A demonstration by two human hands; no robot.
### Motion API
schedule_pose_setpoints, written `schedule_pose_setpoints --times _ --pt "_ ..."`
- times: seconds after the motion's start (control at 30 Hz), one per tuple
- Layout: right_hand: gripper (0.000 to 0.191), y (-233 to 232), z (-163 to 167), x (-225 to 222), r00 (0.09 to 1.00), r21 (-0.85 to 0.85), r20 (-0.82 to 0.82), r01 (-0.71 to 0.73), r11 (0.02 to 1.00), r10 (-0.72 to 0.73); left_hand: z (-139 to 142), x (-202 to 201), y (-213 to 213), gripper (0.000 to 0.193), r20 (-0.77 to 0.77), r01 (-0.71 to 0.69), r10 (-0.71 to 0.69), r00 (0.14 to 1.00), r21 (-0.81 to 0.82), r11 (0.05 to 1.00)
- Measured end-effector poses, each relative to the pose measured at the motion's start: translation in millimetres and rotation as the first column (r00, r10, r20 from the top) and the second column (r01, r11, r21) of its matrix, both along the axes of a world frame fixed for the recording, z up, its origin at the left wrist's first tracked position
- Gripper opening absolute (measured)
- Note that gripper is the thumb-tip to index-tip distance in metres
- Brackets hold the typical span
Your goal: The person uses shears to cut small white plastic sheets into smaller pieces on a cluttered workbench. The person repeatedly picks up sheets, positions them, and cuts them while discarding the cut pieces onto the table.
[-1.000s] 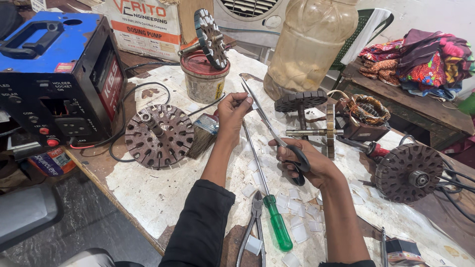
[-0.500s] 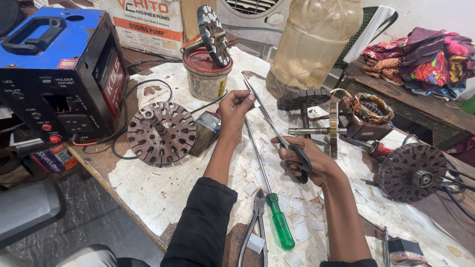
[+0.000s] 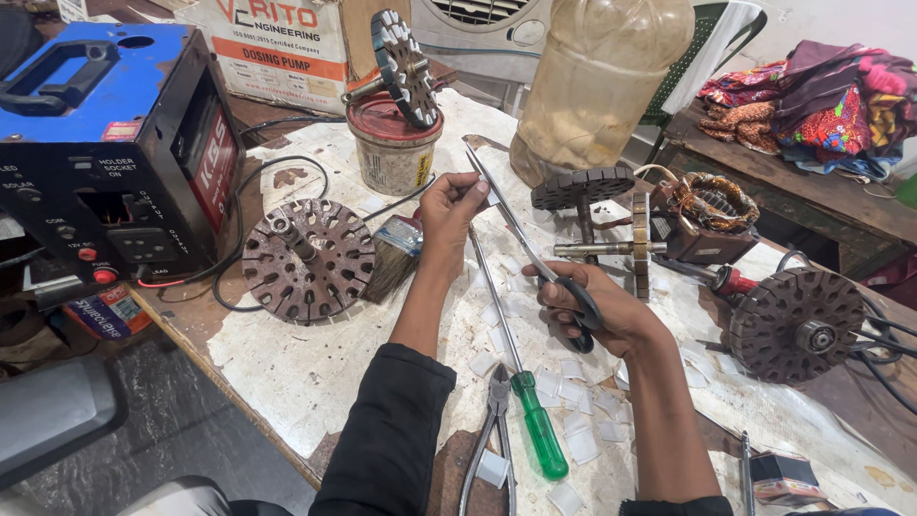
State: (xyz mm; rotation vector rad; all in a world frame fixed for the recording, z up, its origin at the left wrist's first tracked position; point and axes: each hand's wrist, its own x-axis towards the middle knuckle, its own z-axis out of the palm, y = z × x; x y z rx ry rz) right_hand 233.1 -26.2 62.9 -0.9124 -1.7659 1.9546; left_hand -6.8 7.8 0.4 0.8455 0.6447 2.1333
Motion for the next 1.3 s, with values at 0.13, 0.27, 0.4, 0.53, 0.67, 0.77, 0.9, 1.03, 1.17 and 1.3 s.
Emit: schedule_pose_setpoints --times 0.13,0.27,0.4,0.53,0.67,0.77,0.9,1.03,1.17,1.3 --pt "0.075 -1.4 1.2 2.2 0.999 -0.05 -0.047 0.014 0.999 -0.016 0.9 1.3 -1.7 0.017 -0.063 0.038 -0.036 0.997 0.025 0.999" --pt "0.073 -3.1 2.8 2.8 0.998 -0.066 -0.057 0.03 0.997 -0.034 1.1 2.6 -2.2 0.019 -0.045 0.064 -0.063 0.997 0.013 0.998" --pt "0.072 -4.3 3.7 -0.6 0.998 0.001 0.008 0.061 0.998 -0.061 1.8 1.4 -1.3 0.021 -0.014 0.071 -0.071 0.997 0.019 0.997" --pt "0.069 -5.3 3.5 -4.2 0.999 0.022 -0.02 0.027 0.999 -0.027 2.0 0.2 -1.4 0.022 0.007 0.066 -0.066 0.998 0.001 0.998" --pt "0.066 -6.1 2.3 -6.0 0.998 0.014 -0.024 0.066 0.998 -0.066 2.2 0.4 -0.8 0.022 0.017 0.057 -0.057 0.998 0.006 0.998" --pt "0.064 -6.6 2.3 -5.0 0.996 -0.002 -0.035 0.079 0.997 -0.079 2.1 0.2 -0.4 0.022 0.016 0.052 -0.052 0.999 -0.005 0.999" --pt "0.063 -6.7 3.1 -4.7 0.995 0.0 -0.028 0.099 0.995 -0.099 1.8 0.6 -0.2 0.022 0.013 0.048 -0.048 0.999 -0.002 0.999" --pt "0.062 -8.0 3.0 -6.5 0.992 0.015 -0.004 0.128 0.992 -0.128 2.6 1.6 -0.5 0.022 -0.009 0.016 -0.016 1.0 0.003 1.0" --pt "0.062 -9.2 3.2 -7.5 0.992 0.004 -0.017 0.122 0.993 -0.122 3.5 2.0 -1.2 0.021 -0.004 -0.003 0.003 1.0 -0.014 1.0" --pt "0.062 -9.3 2.9 -8.9 0.992 0.007 -0.01 0.122 0.992 -0.122 3.8 2.1 0.2 0.018 0.081 0.026 -0.025 0.996 -0.007 1.0"
